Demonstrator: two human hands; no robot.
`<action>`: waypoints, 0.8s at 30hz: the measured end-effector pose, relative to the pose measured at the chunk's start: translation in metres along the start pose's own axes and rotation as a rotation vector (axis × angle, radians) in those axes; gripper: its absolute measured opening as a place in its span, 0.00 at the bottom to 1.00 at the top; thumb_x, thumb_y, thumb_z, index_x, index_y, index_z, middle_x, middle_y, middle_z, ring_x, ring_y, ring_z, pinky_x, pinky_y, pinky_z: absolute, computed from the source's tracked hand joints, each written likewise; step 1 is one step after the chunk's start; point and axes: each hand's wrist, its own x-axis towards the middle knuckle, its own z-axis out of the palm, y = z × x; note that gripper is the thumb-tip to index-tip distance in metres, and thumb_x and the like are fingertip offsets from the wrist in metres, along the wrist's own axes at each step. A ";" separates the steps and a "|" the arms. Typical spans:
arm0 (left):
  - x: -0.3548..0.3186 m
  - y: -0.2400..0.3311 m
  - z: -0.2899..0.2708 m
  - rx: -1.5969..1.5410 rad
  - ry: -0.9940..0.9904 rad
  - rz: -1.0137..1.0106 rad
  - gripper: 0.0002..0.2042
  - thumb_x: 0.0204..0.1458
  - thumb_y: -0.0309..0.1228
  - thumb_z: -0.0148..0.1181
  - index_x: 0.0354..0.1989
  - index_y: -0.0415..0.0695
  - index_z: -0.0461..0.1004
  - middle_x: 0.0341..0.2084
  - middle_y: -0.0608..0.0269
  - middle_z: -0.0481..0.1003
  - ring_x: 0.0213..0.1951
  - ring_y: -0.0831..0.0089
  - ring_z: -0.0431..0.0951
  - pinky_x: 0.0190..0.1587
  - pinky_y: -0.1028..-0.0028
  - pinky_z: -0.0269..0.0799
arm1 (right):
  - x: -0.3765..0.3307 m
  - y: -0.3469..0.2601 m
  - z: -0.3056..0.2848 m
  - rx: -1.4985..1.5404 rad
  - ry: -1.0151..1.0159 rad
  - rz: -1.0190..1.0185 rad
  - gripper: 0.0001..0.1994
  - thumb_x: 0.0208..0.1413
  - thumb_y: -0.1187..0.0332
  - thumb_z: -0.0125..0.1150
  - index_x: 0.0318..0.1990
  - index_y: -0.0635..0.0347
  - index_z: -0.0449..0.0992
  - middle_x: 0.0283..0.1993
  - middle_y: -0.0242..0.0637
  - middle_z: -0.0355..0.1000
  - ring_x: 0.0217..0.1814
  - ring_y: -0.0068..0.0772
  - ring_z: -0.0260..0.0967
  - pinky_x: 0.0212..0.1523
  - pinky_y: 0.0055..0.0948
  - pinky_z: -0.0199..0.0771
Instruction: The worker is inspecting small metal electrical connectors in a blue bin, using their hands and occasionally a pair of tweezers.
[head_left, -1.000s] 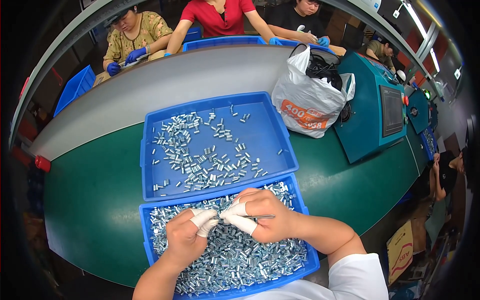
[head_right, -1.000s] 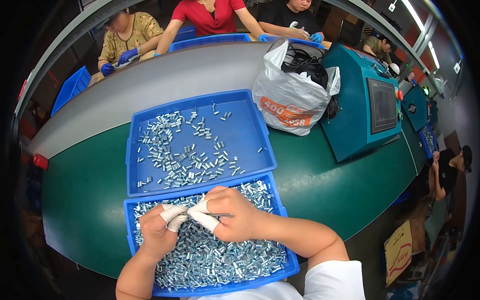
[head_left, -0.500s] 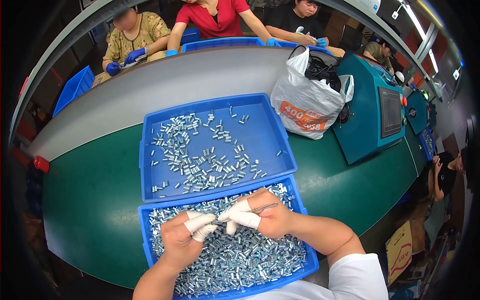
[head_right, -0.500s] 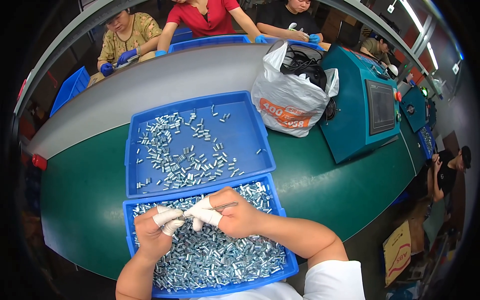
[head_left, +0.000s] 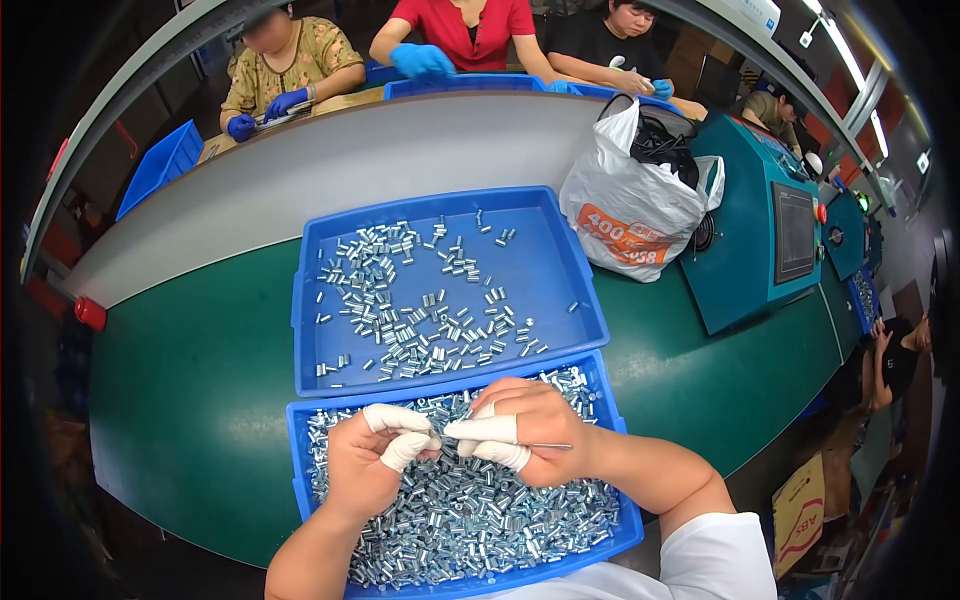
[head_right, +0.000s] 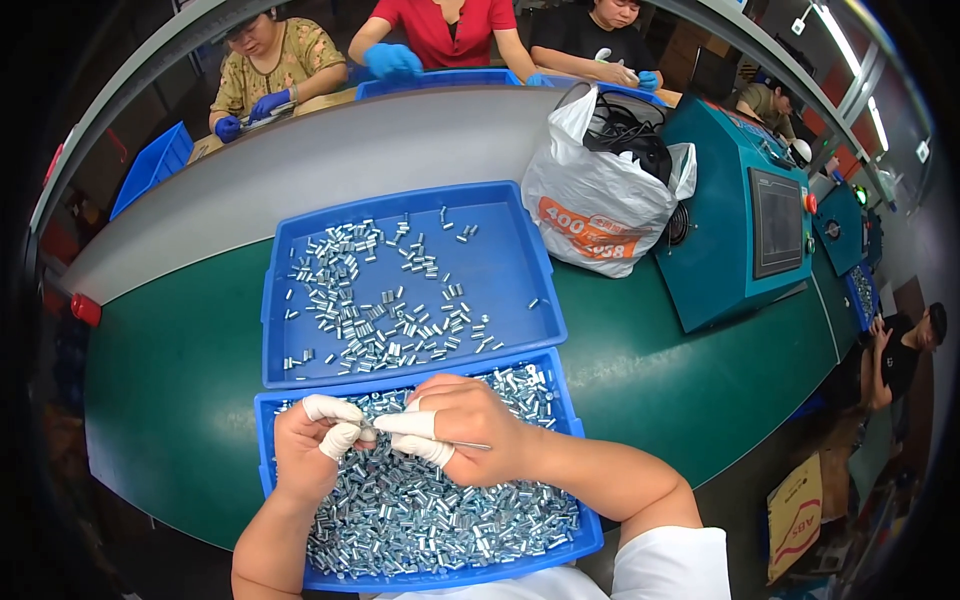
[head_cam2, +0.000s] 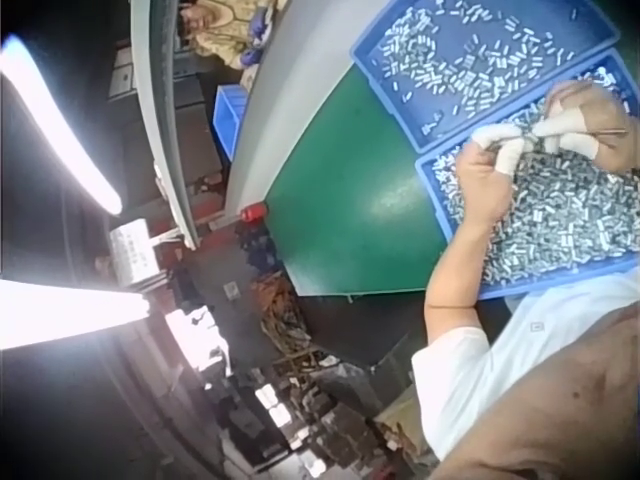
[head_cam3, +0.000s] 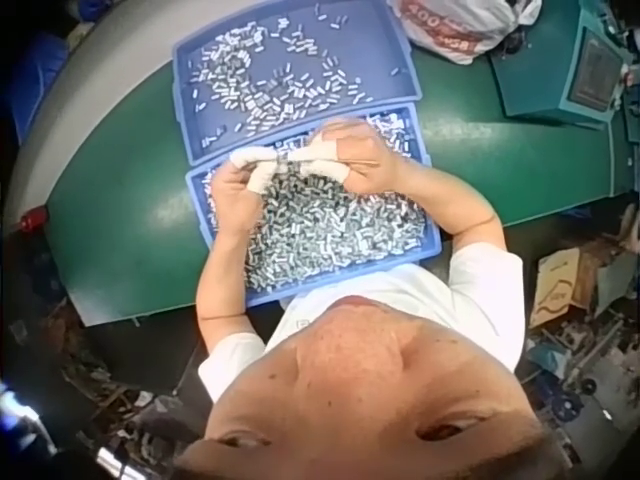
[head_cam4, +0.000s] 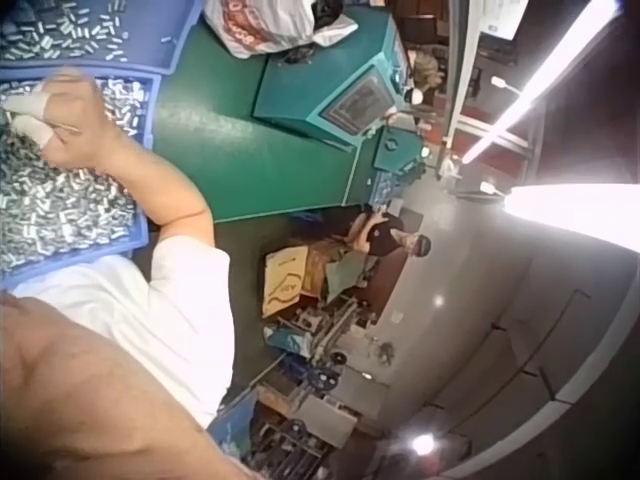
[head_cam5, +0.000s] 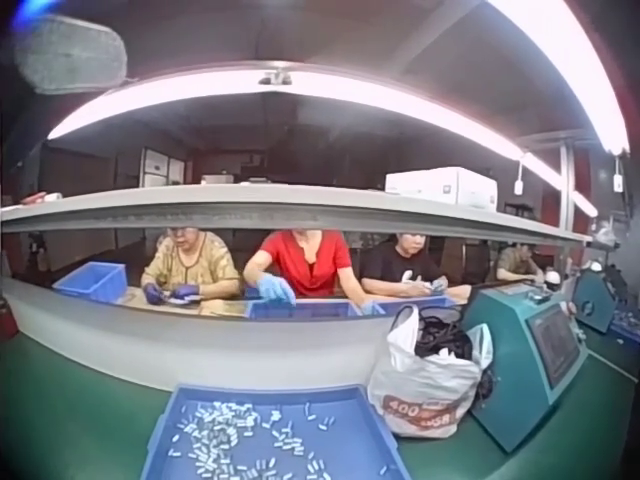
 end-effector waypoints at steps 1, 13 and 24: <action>0.000 0.001 -0.002 0.000 0.000 -0.001 0.05 0.60 0.20 0.63 0.44 0.35 0.77 0.36 0.53 0.83 0.36 0.69 0.85 0.42 0.69 0.83 | -0.001 0.002 0.000 0.001 0.000 0.001 0.13 0.63 0.75 0.60 0.52 0.68 0.81 0.34 0.40 0.83 0.39 0.39 0.82 0.46 0.38 0.78; -0.001 0.008 -0.002 -0.069 -0.139 -0.204 0.05 0.60 0.26 0.65 0.39 0.36 0.78 0.29 0.55 0.82 0.30 0.71 0.83 0.33 0.74 0.80 | -0.007 0.006 -0.004 0.406 -0.054 0.201 0.11 0.63 0.74 0.60 0.50 0.68 0.82 0.33 0.37 0.83 0.34 0.39 0.81 0.45 0.37 0.78; 0.005 0.000 -0.004 -0.122 -0.089 -0.291 0.02 0.62 0.22 0.61 0.38 0.37 0.77 0.29 0.56 0.81 0.29 0.71 0.82 0.32 0.74 0.80 | -0.001 -0.002 0.003 0.003 0.015 0.001 0.10 0.57 0.77 0.67 0.47 0.65 0.84 0.38 0.42 0.83 0.39 0.41 0.83 0.46 0.38 0.81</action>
